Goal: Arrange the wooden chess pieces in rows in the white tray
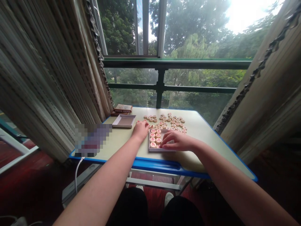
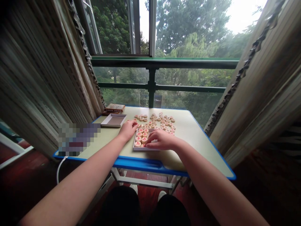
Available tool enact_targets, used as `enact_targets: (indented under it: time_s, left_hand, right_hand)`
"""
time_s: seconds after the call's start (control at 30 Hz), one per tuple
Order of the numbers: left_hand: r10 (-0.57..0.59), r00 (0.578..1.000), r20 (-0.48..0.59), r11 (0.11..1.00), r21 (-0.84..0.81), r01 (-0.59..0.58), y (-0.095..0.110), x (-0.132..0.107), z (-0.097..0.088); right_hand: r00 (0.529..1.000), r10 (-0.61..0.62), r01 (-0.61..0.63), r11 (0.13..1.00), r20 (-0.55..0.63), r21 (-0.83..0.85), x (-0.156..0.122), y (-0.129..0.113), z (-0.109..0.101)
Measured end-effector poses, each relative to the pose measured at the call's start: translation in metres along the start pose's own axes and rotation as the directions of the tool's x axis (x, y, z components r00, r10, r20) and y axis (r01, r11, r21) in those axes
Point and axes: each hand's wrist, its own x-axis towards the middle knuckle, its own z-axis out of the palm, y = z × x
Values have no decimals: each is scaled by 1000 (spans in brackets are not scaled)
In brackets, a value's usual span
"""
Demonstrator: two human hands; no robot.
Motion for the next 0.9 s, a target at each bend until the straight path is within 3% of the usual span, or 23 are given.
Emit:
enact_targets:
  time_s: [0.3, 0.47, 0.6, 0.77, 0.9]
  left_hand:
    - [-8, 1000, 21, 999, 47, 7, 3, 0, 1]
    - [-11, 999, 46, 999, -34, 12, 1, 0, 2]
    - [-36, 999, -11, 993, -111, 35, -1, 1, 2]
    - [-105, 984, -146, 942, -332, 52, -3, 5, 0]
    - [-182, 972, -145, 737, -675, 37, 6, 3, -5]
  right_hand:
    - [999, 5, -6, 1000, -34, -29, 1, 1, 6]
    - [999, 27, -27, 1000, -26, -7, 2, 1, 4]
    - [998, 51, -50, 999, -48, 5, 2, 1, 2]
    - [992, 51, -54, 998, -114, -17, 1, 3, 0]
    - [961, 73, -80, 997, -266, -16, 1, 7, 1]
